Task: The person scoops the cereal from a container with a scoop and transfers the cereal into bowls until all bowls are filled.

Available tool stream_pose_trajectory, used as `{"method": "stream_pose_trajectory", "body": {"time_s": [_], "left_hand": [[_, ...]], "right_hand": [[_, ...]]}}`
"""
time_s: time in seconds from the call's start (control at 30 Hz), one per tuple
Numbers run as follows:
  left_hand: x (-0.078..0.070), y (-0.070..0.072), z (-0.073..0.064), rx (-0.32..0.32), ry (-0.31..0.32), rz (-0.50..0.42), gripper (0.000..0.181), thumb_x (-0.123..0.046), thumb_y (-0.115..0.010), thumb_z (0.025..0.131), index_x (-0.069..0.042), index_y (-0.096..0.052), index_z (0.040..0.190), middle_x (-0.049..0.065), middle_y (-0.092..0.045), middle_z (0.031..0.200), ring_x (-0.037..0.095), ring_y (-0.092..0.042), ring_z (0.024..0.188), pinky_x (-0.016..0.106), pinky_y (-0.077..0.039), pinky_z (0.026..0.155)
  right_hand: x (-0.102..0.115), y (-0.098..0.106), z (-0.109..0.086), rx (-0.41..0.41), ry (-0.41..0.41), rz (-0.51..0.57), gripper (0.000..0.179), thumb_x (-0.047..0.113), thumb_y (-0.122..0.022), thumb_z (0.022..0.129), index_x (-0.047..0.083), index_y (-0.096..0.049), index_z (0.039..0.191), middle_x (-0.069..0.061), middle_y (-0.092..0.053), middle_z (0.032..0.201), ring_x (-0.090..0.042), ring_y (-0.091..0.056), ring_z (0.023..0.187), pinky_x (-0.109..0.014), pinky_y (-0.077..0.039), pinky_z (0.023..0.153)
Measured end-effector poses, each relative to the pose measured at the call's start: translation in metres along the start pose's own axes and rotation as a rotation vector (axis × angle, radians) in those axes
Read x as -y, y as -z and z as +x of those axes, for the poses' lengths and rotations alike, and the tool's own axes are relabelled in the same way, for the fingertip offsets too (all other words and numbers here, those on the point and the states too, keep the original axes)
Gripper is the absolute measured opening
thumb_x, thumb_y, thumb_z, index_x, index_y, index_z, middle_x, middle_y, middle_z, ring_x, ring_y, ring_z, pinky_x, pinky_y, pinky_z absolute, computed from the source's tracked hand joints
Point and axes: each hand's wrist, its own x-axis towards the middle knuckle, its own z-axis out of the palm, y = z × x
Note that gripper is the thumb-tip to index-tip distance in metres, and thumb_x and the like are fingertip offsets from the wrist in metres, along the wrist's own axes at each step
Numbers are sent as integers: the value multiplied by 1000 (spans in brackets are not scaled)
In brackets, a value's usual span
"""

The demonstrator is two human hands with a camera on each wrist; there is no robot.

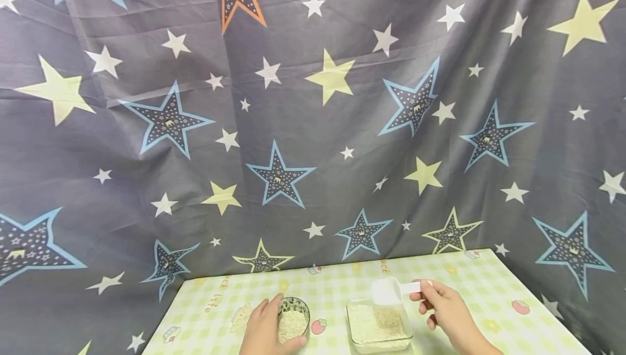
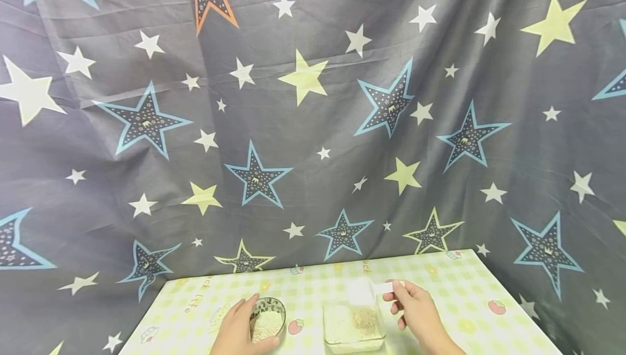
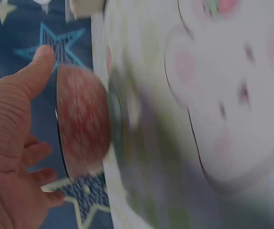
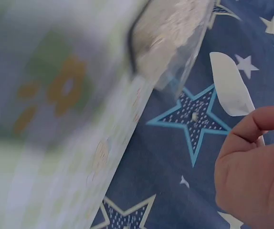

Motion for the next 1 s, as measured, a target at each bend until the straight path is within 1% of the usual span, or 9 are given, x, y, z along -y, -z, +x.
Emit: {"method": "stream_pose_trajectory", "body": {"time_s": [0.1, 0.2, 0.33, 0.43, 0.5, 0.67, 0.8, 0.93, 1.0], "left_hand": [[-19, -6, -4, -59, -148, 4, 112, -61, -94, 71, -3, -49, 156, 22, -60, 152, 54, -49, 143, 78, -44, 111], [-41, -14, -4, -55, -259, -5, 110, -62, -93, 72, -3, -51, 155, 20, -62, 151, 52, -50, 143, 76, -47, 109], [-62, -32, -1, -10, -316, 16, 109, -65, -91, 73, -5, -51, 155, 15, -62, 152, 46, -50, 145, 69, -49, 112], [-73, -46, 1, 37, -316, 18, 109, -65, -90, 75, -6, -50, 157, 13, -61, 155, 43, -49, 147, 65, -50, 114], [-79, -55, 3, 75, -307, -2, 110, -65, -90, 75, -7, -48, 158, 14, -60, 156, 43, -48, 149, 65, -50, 114], [-87, -70, 10, 158, -238, -94, 109, -66, -87, 79, -10, -43, 162, 14, -54, 161, 43, -46, 151, 69, -49, 114], [-87, -76, 14, 172, -201, -172, 111, -65, -87, 79, -8, -41, 163, 17, -50, 163, 45, -45, 151, 72, -48, 112], [-86, -78, 17, 178, -187, -199, 110, -63, -87, 81, -6, -40, 163, 19, -48, 163, 45, -47, 149, 71, -50, 111], [-86, -78, 18, 180, -187, -209, 110, -62, -87, 82, -6, -39, 163, 18, -49, 163, 45, -47, 149, 70, -50, 112]], "right_hand": [[-1, 5, 0, 11, 13, -69, 45, 30, -49, 116, -5, -62, 141, 0, -74, 94, -11, -58, 69, -26, -49, 48], [0, 4, 0, 24, 29, -118, 43, 29, -52, 114, -4, -64, 139, -2, -74, 93, -11, -58, 69, -27, -48, 47], [0, 1, -2, 65, 81, -192, 45, 34, -55, 113, -2, -66, 138, -4, -72, 92, -14, -58, 67, -27, -47, 44], [-1, 0, -4, 89, 120, -260, 49, 41, -54, 113, 1, -67, 138, -5, -71, 91, -17, -59, 66, -27, -47, 43], [-1, 0, -4, 98, 136, -291, 50, 43, -53, 113, 3, -67, 138, -6, -71, 91, -19, -59, 66, -27, -47, 43], [-1, -2, -4, 63, 185, -352, 41, 40, -54, 113, 8, -72, 132, -4, -71, 89, -17, -60, 67, -28, -50, 45], [-2, -3, -4, 36, 260, -419, 32, 34, -54, 114, 12, -75, 124, -1, -71, 87, -10, -60, 66, -25, -52, 53], [-4, -4, -4, 55, 377, -499, 29, 30, -54, 114, 12, -75, 121, 1, -72, 85, -4, -61, 66, -22, -52, 61], [-4, -4, -5, 74, 425, -529, 28, 29, -53, 114, 12, -75, 121, 1, -73, 86, -3, -61, 67, -21, -52, 61]]}}
